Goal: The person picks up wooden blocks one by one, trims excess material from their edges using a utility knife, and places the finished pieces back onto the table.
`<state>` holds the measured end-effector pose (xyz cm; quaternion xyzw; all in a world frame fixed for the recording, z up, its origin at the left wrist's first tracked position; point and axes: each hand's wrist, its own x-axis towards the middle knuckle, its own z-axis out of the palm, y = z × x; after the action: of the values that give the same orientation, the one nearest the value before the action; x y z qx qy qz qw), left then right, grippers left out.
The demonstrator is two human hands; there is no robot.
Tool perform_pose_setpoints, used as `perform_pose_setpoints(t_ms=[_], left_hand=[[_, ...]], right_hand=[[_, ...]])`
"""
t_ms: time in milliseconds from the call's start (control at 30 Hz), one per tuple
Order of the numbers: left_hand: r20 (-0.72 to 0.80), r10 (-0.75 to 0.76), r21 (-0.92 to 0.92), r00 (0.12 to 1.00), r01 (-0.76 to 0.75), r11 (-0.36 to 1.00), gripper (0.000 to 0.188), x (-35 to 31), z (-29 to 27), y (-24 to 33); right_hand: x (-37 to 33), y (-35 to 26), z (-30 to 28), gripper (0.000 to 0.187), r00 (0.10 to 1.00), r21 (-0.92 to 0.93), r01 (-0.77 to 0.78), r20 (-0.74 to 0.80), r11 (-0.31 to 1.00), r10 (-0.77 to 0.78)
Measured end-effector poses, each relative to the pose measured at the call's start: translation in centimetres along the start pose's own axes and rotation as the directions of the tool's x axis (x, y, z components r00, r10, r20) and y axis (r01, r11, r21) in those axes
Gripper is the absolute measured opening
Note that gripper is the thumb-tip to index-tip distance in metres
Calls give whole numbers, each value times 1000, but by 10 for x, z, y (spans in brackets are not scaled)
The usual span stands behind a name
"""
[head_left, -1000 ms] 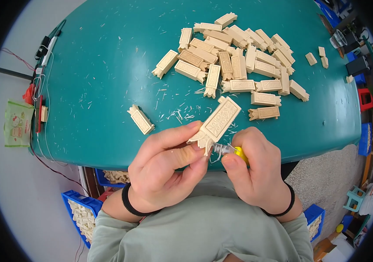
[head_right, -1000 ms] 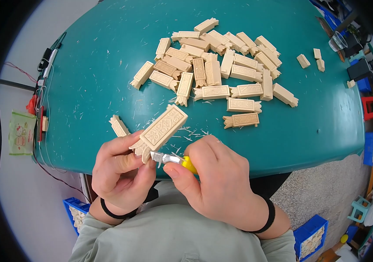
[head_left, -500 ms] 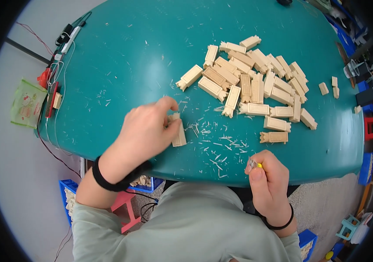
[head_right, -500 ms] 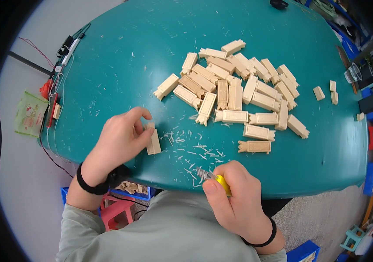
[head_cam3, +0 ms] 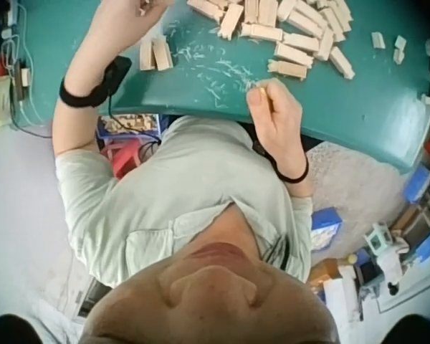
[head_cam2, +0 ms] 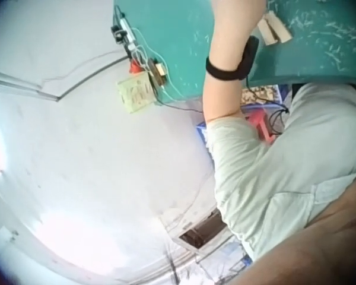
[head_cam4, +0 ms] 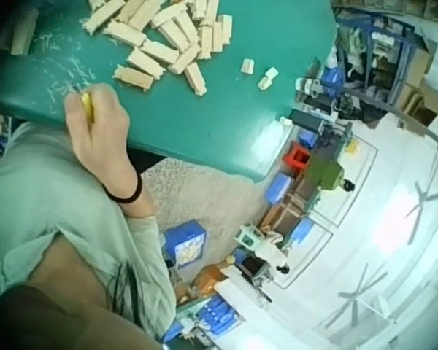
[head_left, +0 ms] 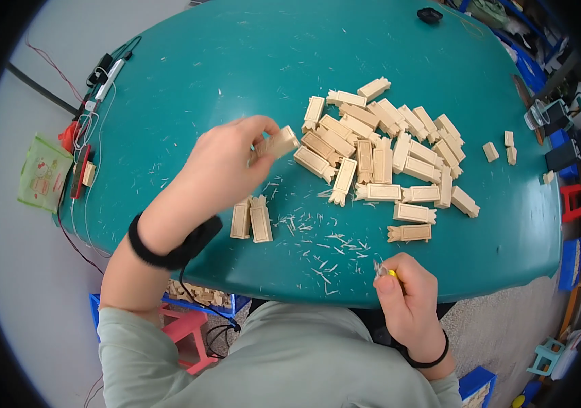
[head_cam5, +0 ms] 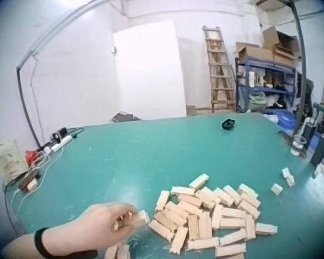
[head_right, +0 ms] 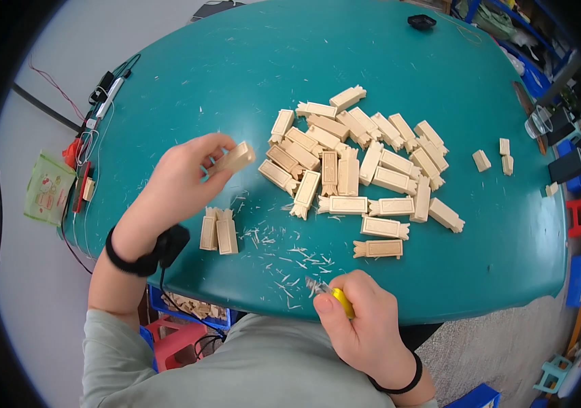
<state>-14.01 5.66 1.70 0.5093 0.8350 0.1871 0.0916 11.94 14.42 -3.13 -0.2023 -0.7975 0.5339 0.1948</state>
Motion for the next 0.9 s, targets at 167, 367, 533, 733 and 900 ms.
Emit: perform_pose_setpoints(t_ms=[167,367,533,733,900], left_hand=[[83,97,-774,992,2,633,35,-56,13,34],[111,194,-943,975,41,331,37,-85,51,51],[-93,201,-877,975,-176,448,41,-87,71,61],[-260,181,-738,949,-316,596,34,-84,68,55],[-367,168,-690,915,-389,611,36,-87,72,54]], right_hand=[[6,-3,6,22,997,106,76,-28,991,-73],[3,-11,10,23,994,125,106,-25,986,-104],[-1,-11,9,23,989,39,147,-35,988,-146],[-2,-17,10,24,990,-47,141,-22,989,-142],[0,-18,14,25,987,-57,156,-23,986,-158]])
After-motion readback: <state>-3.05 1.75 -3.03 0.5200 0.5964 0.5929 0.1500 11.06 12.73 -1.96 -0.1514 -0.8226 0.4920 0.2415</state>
